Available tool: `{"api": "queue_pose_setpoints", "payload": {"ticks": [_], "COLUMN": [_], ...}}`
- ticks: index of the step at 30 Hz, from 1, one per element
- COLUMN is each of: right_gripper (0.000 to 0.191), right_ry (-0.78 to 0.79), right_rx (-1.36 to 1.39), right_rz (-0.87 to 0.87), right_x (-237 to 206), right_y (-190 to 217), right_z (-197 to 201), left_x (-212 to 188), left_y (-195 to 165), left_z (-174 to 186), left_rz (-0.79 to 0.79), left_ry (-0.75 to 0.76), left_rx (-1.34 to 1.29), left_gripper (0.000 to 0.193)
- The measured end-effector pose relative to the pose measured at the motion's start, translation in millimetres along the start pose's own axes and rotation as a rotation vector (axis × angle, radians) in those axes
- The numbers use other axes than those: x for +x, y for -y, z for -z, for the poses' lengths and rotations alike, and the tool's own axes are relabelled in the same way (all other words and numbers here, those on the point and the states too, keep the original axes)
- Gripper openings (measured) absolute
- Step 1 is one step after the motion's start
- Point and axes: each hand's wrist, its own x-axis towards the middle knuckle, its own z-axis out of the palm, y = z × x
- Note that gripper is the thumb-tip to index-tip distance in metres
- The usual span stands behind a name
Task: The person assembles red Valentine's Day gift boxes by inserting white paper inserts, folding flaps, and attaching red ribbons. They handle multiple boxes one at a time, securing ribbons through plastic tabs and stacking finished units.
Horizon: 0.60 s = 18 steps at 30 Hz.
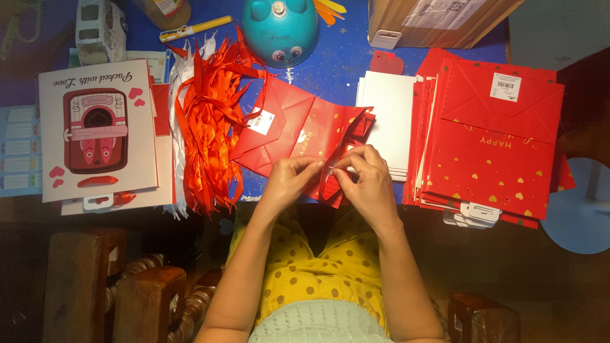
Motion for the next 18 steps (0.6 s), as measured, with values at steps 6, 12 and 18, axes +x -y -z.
{"api": "queue_pose_setpoints", "payload": {"ticks": [6, 12, 18], "right_gripper": [0.009, 0.01, 0.054], "right_ry": [-0.045, -0.018, 0.055], "right_rx": [0.02, 0.141, 0.455], "right_rz": [0.054, -0.003, -0.317], "right_x": [-3, -6, -2], "right_y": [-4, -13, -10], "right_z": [-6, -9, -5], "left_x": [-1, -1, 0], "left_y": [0, -5, 1], "left_z": [1, -3, -6], "left_rz": [0.002, -0.013, -0.02], "left_ry": [0.029, 0.001, -0.016], "left_rx": [0.001, -0.06, -0.107], "left_gripper": [0.025, 0.019, 0.015]}}
